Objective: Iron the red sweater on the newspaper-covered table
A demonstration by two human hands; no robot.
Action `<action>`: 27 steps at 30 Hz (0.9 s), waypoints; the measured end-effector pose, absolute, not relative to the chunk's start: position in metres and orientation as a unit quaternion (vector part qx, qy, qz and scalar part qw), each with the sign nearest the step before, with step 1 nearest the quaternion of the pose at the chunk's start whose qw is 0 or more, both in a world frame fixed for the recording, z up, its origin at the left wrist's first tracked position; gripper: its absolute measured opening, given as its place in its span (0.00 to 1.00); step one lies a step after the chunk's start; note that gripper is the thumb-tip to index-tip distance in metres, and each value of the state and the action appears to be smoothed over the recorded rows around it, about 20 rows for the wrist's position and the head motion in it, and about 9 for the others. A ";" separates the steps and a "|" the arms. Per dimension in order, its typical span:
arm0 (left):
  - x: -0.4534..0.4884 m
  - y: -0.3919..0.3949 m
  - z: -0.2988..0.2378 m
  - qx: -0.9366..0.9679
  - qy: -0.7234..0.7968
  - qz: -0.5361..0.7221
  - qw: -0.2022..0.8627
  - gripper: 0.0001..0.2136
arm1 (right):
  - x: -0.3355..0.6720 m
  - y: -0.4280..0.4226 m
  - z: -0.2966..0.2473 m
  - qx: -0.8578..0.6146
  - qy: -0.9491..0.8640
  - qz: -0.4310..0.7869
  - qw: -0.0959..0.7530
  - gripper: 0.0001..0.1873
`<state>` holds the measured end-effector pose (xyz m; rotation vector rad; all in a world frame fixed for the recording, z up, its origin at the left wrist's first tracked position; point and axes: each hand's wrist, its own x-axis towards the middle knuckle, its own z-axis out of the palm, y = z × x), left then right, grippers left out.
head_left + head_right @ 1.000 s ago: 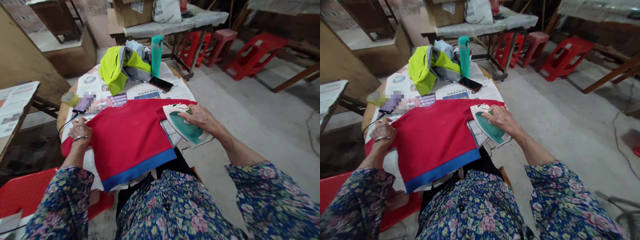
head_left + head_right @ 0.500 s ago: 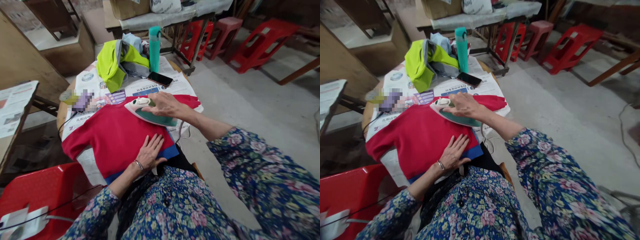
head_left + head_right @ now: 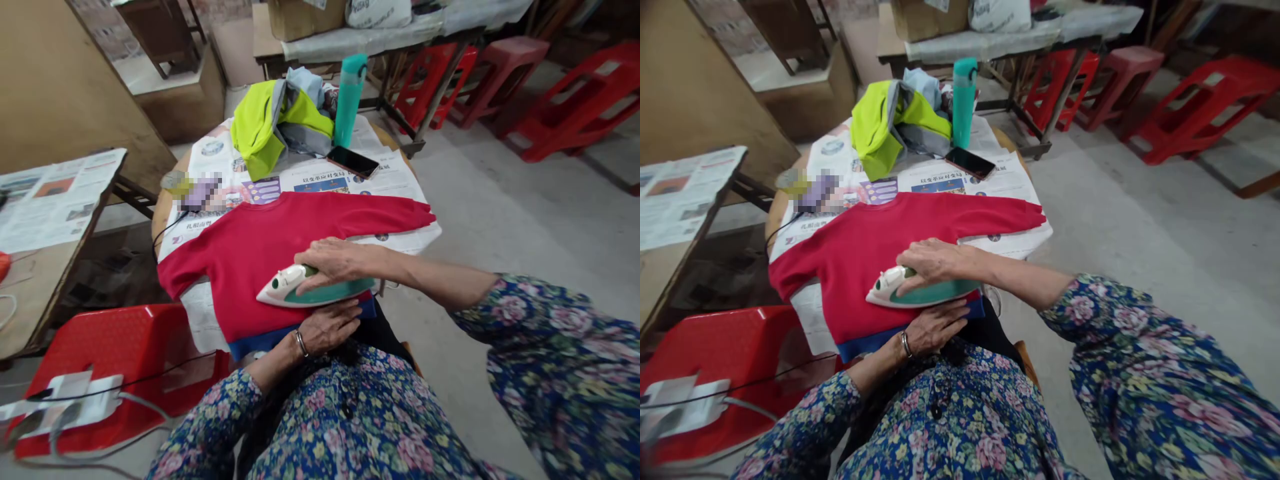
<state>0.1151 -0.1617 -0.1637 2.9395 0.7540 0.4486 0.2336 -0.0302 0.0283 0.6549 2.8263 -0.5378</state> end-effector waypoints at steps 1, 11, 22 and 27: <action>0.116 -0.165 -0.166 0.958 0.244 0.147 0.043 0.16 | 0.237 -0.033 0.028 0.209 0.955 -0.185 0.101 0.19; 0.119 -0.180 -0.172 0.899 0.351 0.263 0.004 0.16 | 0.214 0.007 0.021 0.381 0.908 -0.170 0.026 0.20; 0.122 -0.176 -0.173 0.838 0.509 0.186 -0.056 0.33 | 0.155 0.027 0.024 0.390 0.895 -0.214 -0.022 0.23; 0.122 -0.175 -0.177 0.837 0.513 0.180 -0.060 0.34 | 0.153 -0.001 0.027 0.268 0.942 -0.197 0.043 0.18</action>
